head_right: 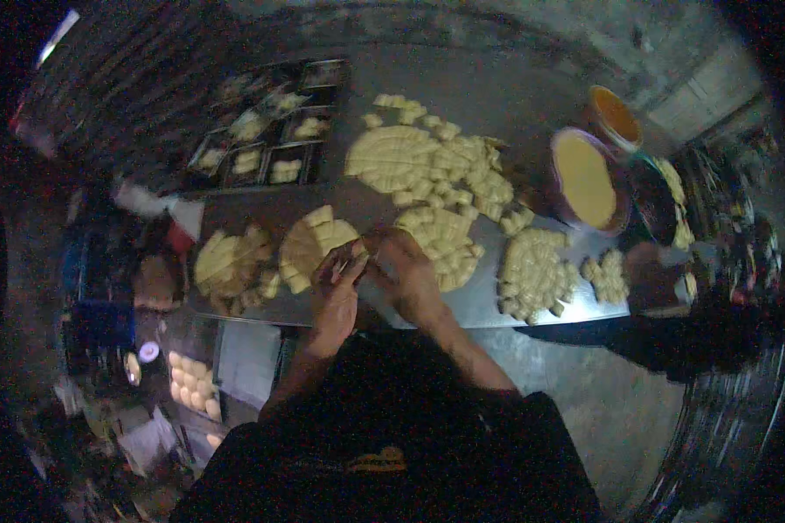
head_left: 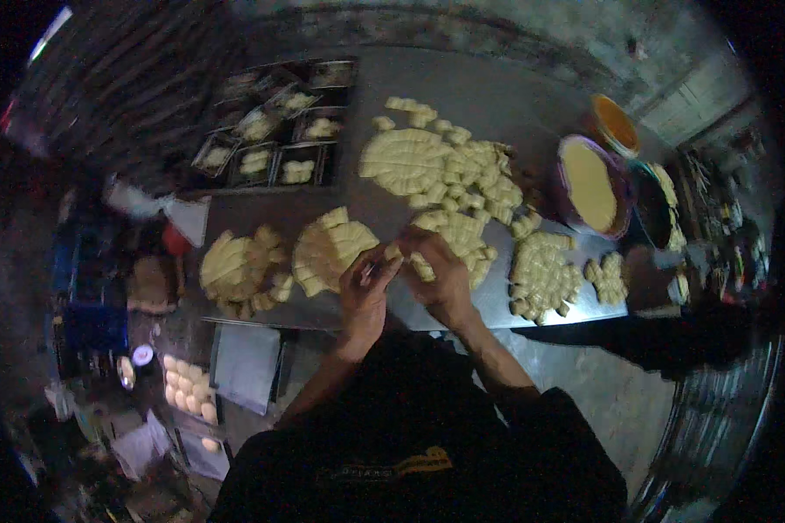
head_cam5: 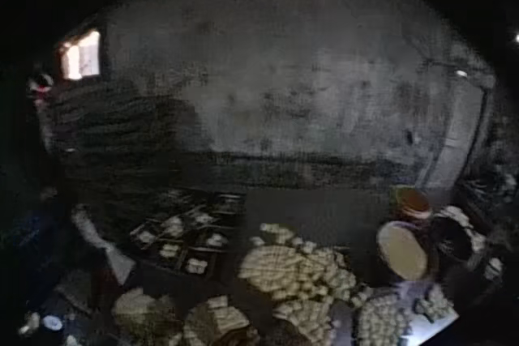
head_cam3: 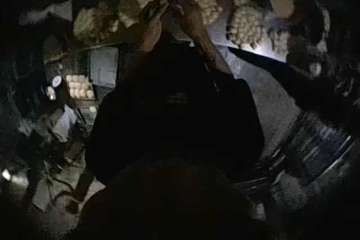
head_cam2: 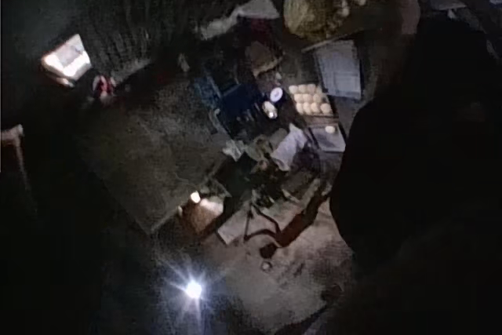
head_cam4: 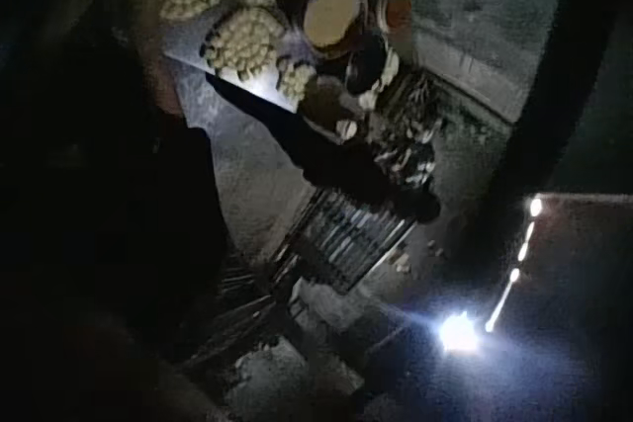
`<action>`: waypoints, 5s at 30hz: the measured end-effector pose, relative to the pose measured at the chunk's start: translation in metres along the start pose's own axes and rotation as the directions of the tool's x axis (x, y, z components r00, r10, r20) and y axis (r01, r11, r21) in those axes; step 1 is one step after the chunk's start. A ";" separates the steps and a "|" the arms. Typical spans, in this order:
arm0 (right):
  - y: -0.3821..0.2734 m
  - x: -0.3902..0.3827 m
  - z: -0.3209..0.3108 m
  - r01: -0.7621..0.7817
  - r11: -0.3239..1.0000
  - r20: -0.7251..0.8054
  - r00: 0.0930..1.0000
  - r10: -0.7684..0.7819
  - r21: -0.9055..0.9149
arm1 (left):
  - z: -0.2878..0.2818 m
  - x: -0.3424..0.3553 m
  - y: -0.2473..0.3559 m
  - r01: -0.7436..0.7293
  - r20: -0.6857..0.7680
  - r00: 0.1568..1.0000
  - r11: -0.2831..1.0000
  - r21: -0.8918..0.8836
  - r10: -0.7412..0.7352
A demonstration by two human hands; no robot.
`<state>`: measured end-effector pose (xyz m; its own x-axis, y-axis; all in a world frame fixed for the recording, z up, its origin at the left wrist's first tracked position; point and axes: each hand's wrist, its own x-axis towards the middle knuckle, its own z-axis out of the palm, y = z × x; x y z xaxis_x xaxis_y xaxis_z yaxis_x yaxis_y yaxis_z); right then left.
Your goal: The person shapes pieces of dough into small rolls by hand, placing them onto trays and arranging them on the work table.
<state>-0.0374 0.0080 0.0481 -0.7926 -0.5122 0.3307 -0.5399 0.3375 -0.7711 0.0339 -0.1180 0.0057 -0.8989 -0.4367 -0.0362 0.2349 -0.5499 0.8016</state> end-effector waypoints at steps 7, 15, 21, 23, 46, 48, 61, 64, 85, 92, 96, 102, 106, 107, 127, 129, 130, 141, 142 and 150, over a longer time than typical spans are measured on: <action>0.022 -0.081 -0.100 -0.263 0.916 -0.139 0.939 0.316 0.303 | 0.103 -0.023 -0.030 -0.535 0.494 0.840 0.498 0.682 0.225; 0.053 -0.157 -0.146 -0.394 0.408 0.147 0.843 0.518 0.823 | 0.169 -0.018 -0.050 -0.945 0.991 0.109 0.317 0.077 0.084; 0.056 -0.134 -0.210 -0.545 0.334 0.510 0.838 0.192 0.769 | 0.198 -0.051 -0.080 -0.607 0.882 0.469 0.741 0.287 0.043; 0.076 -0.128 -0.218 -0.520 0.390 0.520 0.847 0.115 0.760 | 0.205 -0.051 -0.096 -0.441 0.779 0.626 0.831 0.338 0.015; 0.289 0.033 -0.331 0.382 0.427 0.483 0.862 0.154 -0.819 | 0.084 -0.053 -0.098 0.104 0.156 0.974 0.939 0.327 -0.162; 0.270 0.035 -0.330 0.272 0.442 0.409 0.878 0.249 -0.855 | 0.086 -0.047 -0.090 0.119 0.159 0.970 0.934 0.337 -0.181; 0.201 -0.016 -0.193 -0.416 0.890 0.200 0.903 0.380 0.187 | 0.062 -0.025 -0.021 0.283 0.298 0.862 0.878 0.386 -0.409; 0.056 -0.003 -0.116 -0.691 0.701 0.419 0.697 0.582 0.176 | 0.032 -0.029 -0.025 0.368 0.221 0.887 0.910 0.190 -0.405; -0.005 -0.031 -0.034 -0.271 0.958 0.303 0.924 0.233 0.090 | -0.028 -0.014 -0.018 0.319 0.127 0.927 0.918 0.234 -0.354; -0.002 -0.048 -0.079 0.126 0.985 0.199 0.969 -0.148 0.120 | 0.013 -0.017 0.002 0.631 0.226 0.772 0.759 -0.160 -0.594; 0.013 -0.053 -0.101 -0.307 0.926 0.298 0.925 0.235 0.221 | 0.048 -0.020 0.009 0.174 0.286 0.895 0.858 0.483 -0.342; 0.024 -0.044 -0.126 -0.174 0.978 0.254 0.957 0.140 0.118 | 0.073 -0.034 -0.010 0.132 0.177 0.944 0.811 0.570 -0.279; 0.039 -0.045 -0.134 -0.019 0.998 0.297 0.955 0.002 0.056 | 0.084 -0.036 -0.022 0.412 -0.015 0.900 0.842 0.349 -0.435; 0.043 -0.046 -0.135 -0.074 0.995 0.340 0.939 0.050 0.059 | 0.087 -0.038 -0.024 0.472 -0.038 0.875 0.832 0.292 -0.483; 0.018 -0.075 -0.081 0.252 0.968 0.358 0.901 -0.244 0.025 | 0.017 -0.068 -0.022 0.419 0.223 0.873 0.901 0.110 -0.433; 0.010 -0.080 -0.071 0.341 0.940 0.435 0.849 -0.299 -0.020 | 0.001 -0.072 -0.024 0.280 0.214 0.933 0.958 0.070 -0.288; 0.010 -0.082 -0.060 0.343 0.939 0.429 0.851 -0.301 -0.022 | -0.009 -0.070 -0.023 0.201 0.216 0.936 0.926 0.319 -0.277; 0.047 -0.077 0.039 0.088 0.994 0.147 0.984 -0.097 0.065 | -0.073 -0.037 0.009 0.010 0.035 0.995 0.469 0.883 -0.088; 0.061 -0.081 0.048 0.136 0.991 0.180 0.975 -0.131 -0.014 | -0.092 -0.031 0.011 0.003 0.037 0.997 0.489 0.872 -0.071; 0.078 0.026 0.112 -0.014 0.996 0.277 0.960 0.038 -0.089 | -0.132 0.001 0.032 -0.115 0.135 0.989 0.237 0.965 -0.067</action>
<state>-0.0685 -0.0675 -0.0645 -0.7033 -0.6974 0.1375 -0.5515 0.4134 -0.7245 0.0892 -0.2302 -0.0479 -0.9541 -0.2992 -0.0089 -0.1975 0.6070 0.7698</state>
